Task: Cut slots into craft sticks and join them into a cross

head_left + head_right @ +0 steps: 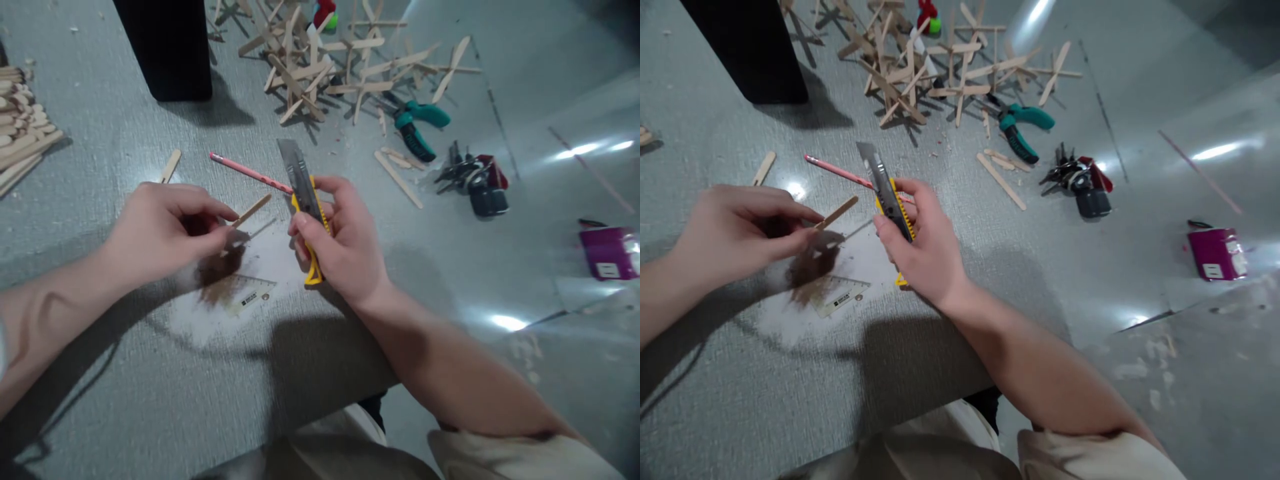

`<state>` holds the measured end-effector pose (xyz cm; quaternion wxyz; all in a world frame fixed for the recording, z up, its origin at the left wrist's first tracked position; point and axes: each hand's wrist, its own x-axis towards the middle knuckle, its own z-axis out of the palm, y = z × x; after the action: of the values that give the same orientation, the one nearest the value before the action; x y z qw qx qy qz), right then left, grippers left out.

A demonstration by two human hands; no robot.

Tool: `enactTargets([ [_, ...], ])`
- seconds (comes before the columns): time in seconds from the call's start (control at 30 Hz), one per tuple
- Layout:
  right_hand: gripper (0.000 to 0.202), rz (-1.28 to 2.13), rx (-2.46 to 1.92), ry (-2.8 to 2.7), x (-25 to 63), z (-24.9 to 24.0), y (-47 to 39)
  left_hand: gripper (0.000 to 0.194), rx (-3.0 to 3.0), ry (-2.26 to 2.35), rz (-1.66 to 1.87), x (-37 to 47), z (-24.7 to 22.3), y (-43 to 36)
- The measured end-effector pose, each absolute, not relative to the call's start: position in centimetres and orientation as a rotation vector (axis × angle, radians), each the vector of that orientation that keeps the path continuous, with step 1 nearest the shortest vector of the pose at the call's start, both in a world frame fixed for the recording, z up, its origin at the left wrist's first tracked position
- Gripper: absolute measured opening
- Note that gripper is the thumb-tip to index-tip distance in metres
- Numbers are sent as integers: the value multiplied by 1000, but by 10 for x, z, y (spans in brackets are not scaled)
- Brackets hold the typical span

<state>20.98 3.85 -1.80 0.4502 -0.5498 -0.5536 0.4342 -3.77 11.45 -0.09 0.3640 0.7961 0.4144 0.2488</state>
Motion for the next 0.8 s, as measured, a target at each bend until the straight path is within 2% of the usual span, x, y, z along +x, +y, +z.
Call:
enactTargets([
  [0.13, 58, 1280, -1181, -1148, 206, -20, 42, 9, 1892, 854, 609, -38, 0, 117],
  [0.2, 62, 1327, -1144, -1124, 202, -18, 42, 9, 1856, 794, 594, -38, -1, 118],
  [0.5, 59, 1329, -1088, -1064, 193, -23, 45, 10, 2052, 676, 610, -37, -5, 116],
  [0.8, 51, 1068, -1073, -1262, 187, -23, 39, 9, 2186, 672, 629, -32, -2, 111],
])
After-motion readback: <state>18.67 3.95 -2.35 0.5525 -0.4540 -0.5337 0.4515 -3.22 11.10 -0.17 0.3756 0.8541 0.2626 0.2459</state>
